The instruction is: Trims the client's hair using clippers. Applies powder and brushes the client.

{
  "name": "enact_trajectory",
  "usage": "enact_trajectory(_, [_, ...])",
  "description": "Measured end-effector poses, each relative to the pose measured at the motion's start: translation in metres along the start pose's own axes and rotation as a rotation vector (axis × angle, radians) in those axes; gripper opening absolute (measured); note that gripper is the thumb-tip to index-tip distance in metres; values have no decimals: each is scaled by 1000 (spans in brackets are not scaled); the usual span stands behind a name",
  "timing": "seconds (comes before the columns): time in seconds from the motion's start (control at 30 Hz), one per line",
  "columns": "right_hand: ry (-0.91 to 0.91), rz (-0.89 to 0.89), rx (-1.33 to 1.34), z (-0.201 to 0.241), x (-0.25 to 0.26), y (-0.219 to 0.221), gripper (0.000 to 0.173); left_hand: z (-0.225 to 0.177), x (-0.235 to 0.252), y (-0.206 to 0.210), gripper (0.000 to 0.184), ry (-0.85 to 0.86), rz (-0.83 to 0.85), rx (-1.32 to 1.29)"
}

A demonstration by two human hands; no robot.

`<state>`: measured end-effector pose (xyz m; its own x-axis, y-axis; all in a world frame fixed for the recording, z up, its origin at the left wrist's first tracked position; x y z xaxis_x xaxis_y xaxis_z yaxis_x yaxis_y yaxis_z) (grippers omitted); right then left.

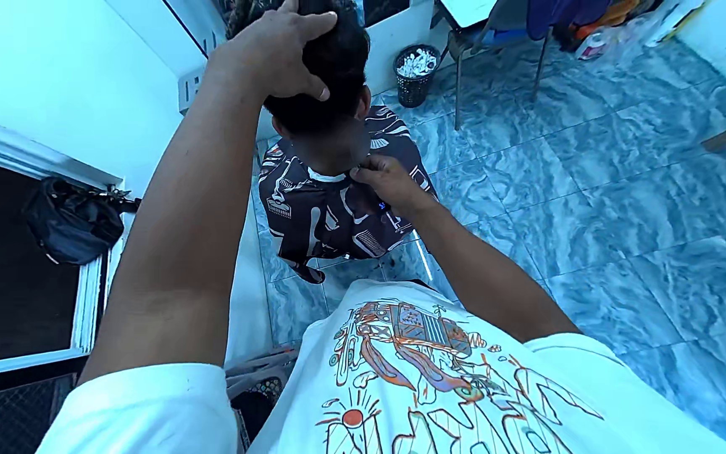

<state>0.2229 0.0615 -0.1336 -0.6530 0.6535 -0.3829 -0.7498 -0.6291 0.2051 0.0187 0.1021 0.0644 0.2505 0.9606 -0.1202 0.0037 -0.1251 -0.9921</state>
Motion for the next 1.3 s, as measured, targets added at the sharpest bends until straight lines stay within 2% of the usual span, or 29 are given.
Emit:
enact_trajectory(0.07, [72, 49, -40, -1, -8, -14, 34, 0, -1, 5, 95, -13, -25, -8])
enact_trajectory(0.17, [110, 171, -70, -6, -36, -65, 38, -6, -18, 22, 95, 13, -220, 26])
enact_trajectory(0.23, [143, 228, -36, -24, -60, -120, 43, -6, -43, 46, 83, 26, -508, 104])
enact_trajectory(0.3, [195, 200, 68, -55, -87, -176, 48, -9, -79, 91, 67, 35, -939, 68])
enact_trajectory(0.33, [241, 151, 105, -73, -102, -202, 49, -23, -98, 117, 65, -12, -1019, 50])
enact_trajectory(0.4, [349, 37, 135, -103, -134, -239, 45, -72, -124, 184, 52, -39, -892, 54])
enact_trajectory(0.47, [408, -27, 188, -122, -155, -256, 46, -112, -112, 232, 49, 128, -700, 26])
enact_trajectory(0.53, [424, -30, 210, -127, -161, -257, 46, -137, -77, 242, 49, 238, -646, -59])
enact_trajectory(0.63, [356, 28, 190, -116, -146, -237, 46, -131, -26, 214, 46, 267, -681, -115])
enact_trajectory(0.7, [282, 67, 163, -101, -138, -221, 44, -98, -41, 203, 37, 153, -796, -172])
enact_trajectory(0.73, [243, 79, 150, -94, -138, -216, 43, -73, -73, 202, 31, -5, -896, -226])
enact_trajectory(0.8, [177, 56, 163, -89, -141, -209, 46, -15, -149, 202, 33, -500, -1026, -312])
enact_trajectory(0.83, [163, 26, 181, -92, -146, -208, 49, 6, -169, 200, 40, -665, -1033, -303])
enact_trajectory(0.87, [163, -7, 196, -97, -153, -209, 53, 6, -175, 202, 42, -725, -1016, -284])
enact_trajectory(0.9, [163, -43, 204, -103, -156, -210, 57, -11, -167, 204, 42, -651, -972, -293])
enact_trajectory(0.97, [159, -109, 191, -112, -157, -210, 59, -63, -123, 212, 36, -207, -983, -252])
enact_trajectory(1.0, [149, -141, 182, -114, -153, -207, 58, -83, -96, 212, 40, -14, -1012, -235])
enact_trajectory(1.03, [135, -180, 177, -115, -148, -202, 55, -96, -72, 207, 39, 100, -1051, -269])
enact_trajectory(1.07, [115, -222, 184, -114, -144, -194, 54, -102, -54, 202, 37, 130, -1063, -370])
enact_trajectory(1.1, [90, -266, 195, -112, -141, -185, 56, -106, -45, 195, 33, 94, -994, -536])
enact_trajectory(1.13, [56, -306, 210, -109, -138, -173, 59, -108, -46, 186, 34, 49, -784, -734])
enact_trajectory(1.17, [12, -347, 233, -108, -133, -159, 60, -105, -54, 175, 38, 61, -449, -908])
enact_trajectory(1.2, [-30, -391, 255, -107, -129, -141, 58, -98, -64, 171, 42, 140, -207, -963])
enact_trajectory(1.23, [-63, -441, 281, -108, -126, -119, 54, -92, -76, 172, 42, 241, -136, -931])
enact_trajectory(1.27, [-91, -499, 312, -107, -122, -94, 48, -83, -85, 171, 39, 344, -226, -850])
enact_trajectory(1.3, [-109, -557, 339, -106, -117, -68, 43, -73, -84, 170, 34, 439, -421, -799])
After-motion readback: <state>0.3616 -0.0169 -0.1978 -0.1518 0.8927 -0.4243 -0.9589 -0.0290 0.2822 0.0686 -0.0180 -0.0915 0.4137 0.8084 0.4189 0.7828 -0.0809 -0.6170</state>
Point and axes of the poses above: each hand's wrist, its own x-axis towards the middle knuckle, its own y-axis out of the palm, z = x × y, the point moved 1 cm from there along x, towards the middle knuckle, and after that the axes turned 9 degrees about y, right-handed, at the moved point
